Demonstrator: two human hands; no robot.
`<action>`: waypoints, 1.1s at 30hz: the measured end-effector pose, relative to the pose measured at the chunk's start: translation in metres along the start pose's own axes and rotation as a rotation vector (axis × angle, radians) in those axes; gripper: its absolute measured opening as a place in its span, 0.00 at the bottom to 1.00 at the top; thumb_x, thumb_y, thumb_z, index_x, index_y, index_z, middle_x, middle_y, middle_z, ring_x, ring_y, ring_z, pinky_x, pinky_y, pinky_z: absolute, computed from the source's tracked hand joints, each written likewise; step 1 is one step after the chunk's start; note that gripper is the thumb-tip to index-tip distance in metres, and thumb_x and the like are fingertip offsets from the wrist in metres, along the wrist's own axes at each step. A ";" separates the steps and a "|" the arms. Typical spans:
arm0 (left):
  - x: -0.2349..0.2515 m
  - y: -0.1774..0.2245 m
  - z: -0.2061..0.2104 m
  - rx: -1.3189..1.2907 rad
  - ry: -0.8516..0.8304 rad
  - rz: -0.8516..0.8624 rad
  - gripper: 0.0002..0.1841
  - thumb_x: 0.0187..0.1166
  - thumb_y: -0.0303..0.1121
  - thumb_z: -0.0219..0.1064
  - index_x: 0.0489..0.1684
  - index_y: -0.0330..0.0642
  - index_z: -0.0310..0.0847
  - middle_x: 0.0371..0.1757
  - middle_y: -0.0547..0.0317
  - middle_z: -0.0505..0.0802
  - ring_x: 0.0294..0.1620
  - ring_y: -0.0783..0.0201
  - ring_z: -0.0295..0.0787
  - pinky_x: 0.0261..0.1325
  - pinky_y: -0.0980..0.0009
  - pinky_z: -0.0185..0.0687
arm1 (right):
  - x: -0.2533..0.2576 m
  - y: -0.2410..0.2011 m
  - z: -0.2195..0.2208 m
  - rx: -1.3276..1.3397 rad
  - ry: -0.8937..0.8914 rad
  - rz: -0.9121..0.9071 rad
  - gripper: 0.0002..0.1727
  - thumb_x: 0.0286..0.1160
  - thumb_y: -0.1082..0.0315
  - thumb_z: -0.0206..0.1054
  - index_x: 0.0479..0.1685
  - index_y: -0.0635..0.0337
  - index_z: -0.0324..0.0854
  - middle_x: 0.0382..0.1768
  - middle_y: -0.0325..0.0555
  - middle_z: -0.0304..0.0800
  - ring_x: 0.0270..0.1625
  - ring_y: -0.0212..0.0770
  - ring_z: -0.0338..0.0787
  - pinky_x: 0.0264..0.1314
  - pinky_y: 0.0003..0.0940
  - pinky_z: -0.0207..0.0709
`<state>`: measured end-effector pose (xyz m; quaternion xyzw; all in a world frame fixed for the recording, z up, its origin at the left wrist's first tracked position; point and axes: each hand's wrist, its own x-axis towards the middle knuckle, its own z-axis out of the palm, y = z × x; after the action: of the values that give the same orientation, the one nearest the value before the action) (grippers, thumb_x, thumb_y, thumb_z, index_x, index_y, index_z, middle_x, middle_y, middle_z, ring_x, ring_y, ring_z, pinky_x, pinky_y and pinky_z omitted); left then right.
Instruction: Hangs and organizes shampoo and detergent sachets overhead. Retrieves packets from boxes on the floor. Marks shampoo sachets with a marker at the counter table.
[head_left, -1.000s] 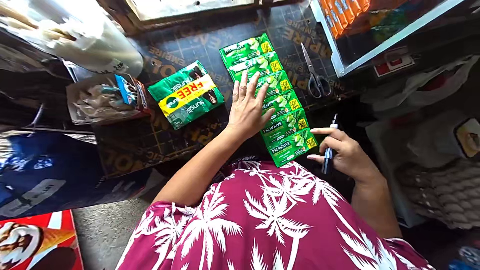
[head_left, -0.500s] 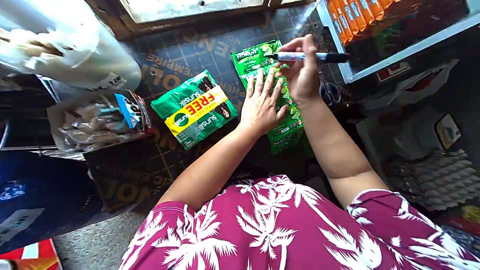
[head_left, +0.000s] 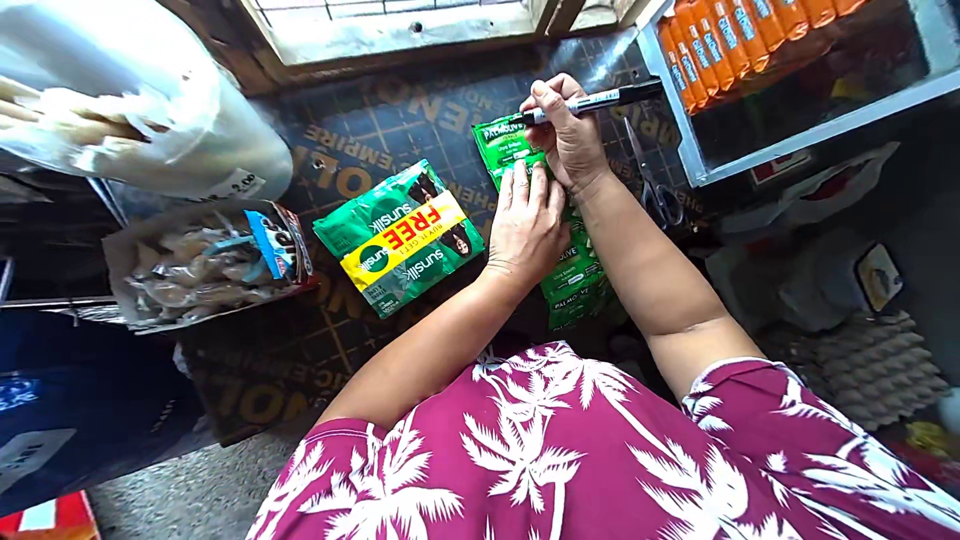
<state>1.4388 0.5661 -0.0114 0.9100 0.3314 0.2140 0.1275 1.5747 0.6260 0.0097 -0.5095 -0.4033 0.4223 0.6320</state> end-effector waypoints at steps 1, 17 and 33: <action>0.001 -0.001 -0.001 -0.009 -0.030 -0.011 0.30 0.78 0.50 0.61 0.74 0.41 0.81 0.83 0.30 0.74 0.88 0.32 0.63 0.91 0.42 0.47 | 0.002 0.000 -0.002 -0.001 -0.011 0.009 0.06 0.89 0.72 0.55 0.42 0.59 0.75 0.36 0.43 0.91 0.28 0.30 0.89 0.30 0.22 0.85; 0.008 -0.008 -0.007 0.010 -0.298 -0.085 0.44 0.78 0.66 0.48 0.96 0.55 0.51 0.97 0.59 0.54 0.96 0.44 0.42 0.91 0.39 0.28 | 0.014 0.000 -0.041 -0.240 -0.223 -0.120 0.08 0.72 0.74 0.75 0.35 0.56 0.79 0.31 0.34 0.89 0.26 0.25 0.83 0.28 0.21 0.77; 0.004 -0.005 -0.004 -0.008 -0.215 -0.080 0.43 0.79 0.63 0.52 0.93 0.50 0.58 0.95 0.50 0.59 0.95 0.40 0.44 0.90 0.34 0.30 | 0.012 0.012 -0.031 -0.498 -0.130 -0.295 0.10 0.72 0.75 0.72 0.26 0.56 0.77 0.25 0.31 0.82 0.28 0.22 0.80 0.33 0.19 0.74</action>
<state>1.4375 0.5730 -0.0088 0.9132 0.3511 0.1110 0.1745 1.6061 0.6294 -0.0062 -0.5564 -0.6040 0.2457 0.5150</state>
